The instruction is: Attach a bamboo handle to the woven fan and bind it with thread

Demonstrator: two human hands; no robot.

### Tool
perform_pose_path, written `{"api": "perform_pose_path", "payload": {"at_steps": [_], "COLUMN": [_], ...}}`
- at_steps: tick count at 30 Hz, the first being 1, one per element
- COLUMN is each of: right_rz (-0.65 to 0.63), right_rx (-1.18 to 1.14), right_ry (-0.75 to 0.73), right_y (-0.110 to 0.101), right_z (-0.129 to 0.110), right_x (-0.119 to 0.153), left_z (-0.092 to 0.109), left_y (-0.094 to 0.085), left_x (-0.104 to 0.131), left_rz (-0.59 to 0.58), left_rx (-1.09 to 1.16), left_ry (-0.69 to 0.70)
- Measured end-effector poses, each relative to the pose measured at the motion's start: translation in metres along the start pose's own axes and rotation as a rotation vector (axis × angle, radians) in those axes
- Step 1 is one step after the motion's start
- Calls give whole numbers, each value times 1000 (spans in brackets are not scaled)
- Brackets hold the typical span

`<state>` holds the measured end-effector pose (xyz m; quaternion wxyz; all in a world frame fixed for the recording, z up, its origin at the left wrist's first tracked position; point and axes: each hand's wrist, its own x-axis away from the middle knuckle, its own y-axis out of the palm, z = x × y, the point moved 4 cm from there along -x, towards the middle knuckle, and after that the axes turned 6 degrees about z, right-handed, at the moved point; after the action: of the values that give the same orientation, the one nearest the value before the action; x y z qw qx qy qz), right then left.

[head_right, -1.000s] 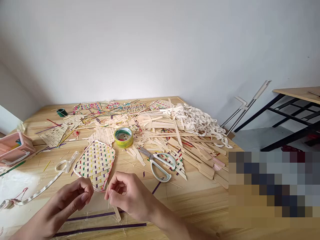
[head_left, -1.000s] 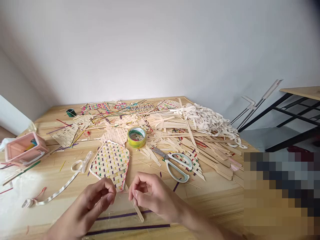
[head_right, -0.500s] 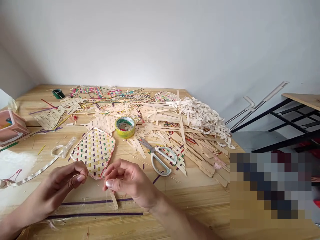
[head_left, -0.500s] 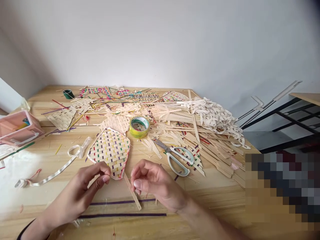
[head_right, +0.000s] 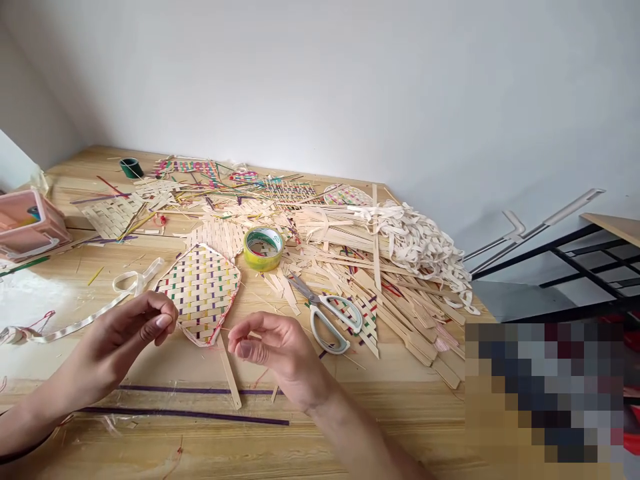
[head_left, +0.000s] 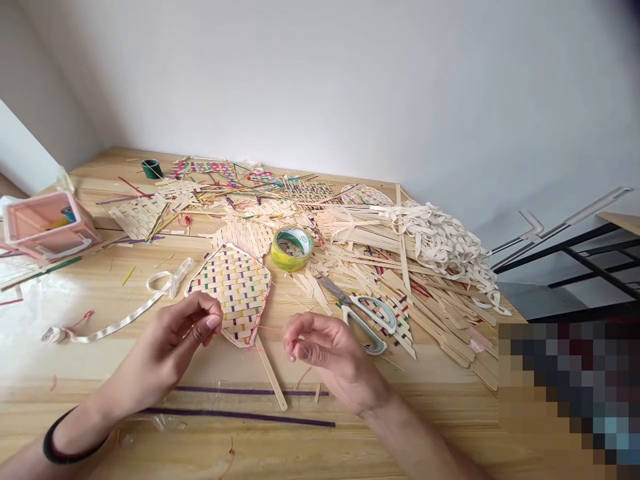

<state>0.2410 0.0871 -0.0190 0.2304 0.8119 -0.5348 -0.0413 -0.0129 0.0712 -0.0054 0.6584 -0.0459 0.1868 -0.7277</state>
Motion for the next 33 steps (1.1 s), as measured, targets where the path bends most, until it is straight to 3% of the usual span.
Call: {"api": "perform_pose_path", "payload": {"at_steps": [7,16,22,33], "right_rz": [28,112,164,293], "right_rx": [2,28,12,13], "right_ry": [-61,-105,-134,-223], "right_y": [-4,-12,-16,-43], "right_z": [-6,-11,-15,-40], "right_x": [-2,0,-8,-16], "left_z": [10,9,13,12], "left_y": [2,3,4,-8], "left_x": [-1,-2,-5,-9], "left_rz": [34,12,31,106], "left_rx": [49,63,52,-16], "left_ry": [-28,-51,-7,10]}}
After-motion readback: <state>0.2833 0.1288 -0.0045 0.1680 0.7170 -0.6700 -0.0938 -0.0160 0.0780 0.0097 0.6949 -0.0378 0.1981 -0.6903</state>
